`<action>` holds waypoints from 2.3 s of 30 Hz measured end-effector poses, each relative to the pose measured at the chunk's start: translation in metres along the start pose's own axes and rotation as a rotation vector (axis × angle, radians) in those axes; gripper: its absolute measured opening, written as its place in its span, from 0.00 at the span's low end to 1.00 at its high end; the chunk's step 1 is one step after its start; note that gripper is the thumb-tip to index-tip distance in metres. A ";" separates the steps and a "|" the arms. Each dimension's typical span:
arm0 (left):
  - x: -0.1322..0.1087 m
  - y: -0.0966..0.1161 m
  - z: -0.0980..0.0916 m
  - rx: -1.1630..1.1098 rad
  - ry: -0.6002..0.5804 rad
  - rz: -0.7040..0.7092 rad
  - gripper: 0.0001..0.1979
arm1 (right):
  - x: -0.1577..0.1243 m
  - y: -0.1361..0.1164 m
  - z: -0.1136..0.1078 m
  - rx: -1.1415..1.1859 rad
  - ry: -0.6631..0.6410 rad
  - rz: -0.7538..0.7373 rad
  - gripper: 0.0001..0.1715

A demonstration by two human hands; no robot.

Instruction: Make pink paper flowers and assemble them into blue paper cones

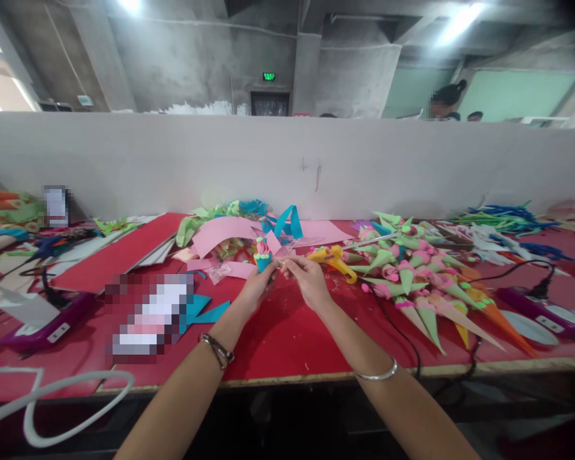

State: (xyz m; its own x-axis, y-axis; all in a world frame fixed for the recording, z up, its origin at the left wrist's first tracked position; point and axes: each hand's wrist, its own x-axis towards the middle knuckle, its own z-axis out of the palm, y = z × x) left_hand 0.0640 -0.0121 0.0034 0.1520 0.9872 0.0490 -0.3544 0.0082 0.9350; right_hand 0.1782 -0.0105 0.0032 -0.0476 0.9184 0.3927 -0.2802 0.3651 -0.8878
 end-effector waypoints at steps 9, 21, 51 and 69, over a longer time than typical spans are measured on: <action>-0.002 0.000 0.000 -0.020 -0.032 -0.061 0.16 | 0.001 -0.002 0.001 0.001 0.036 0.015 0.08; 0.000 0.001 -0.005 -0.066 -0.213 -0.325 0.21 | 0.001 -0.003 -0.001 -0.132 0.034 -0.037 0.08; -0.006 0.002 -0.008 0.023 -0.351 -0.314 0.19 | -0.001 -0.006 0.000 0.003 -0.138 0.142 0.18; -0.002 0.006 -0.008 0.003 -0.255 -0.142 0.19 | -0.001 -0.006 0.002 -0.115 -0.036 -0.075 0.18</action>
State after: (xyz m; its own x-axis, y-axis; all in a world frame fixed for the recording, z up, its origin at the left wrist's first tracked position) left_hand 0.0538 -0.0131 0.0060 0.4273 0.9041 0.0037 -0.3099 0.1426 0.9400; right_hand 0.1783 -0.0135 0.0088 -0.0655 0.8829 0.4651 -0.1725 0.4490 -0.8767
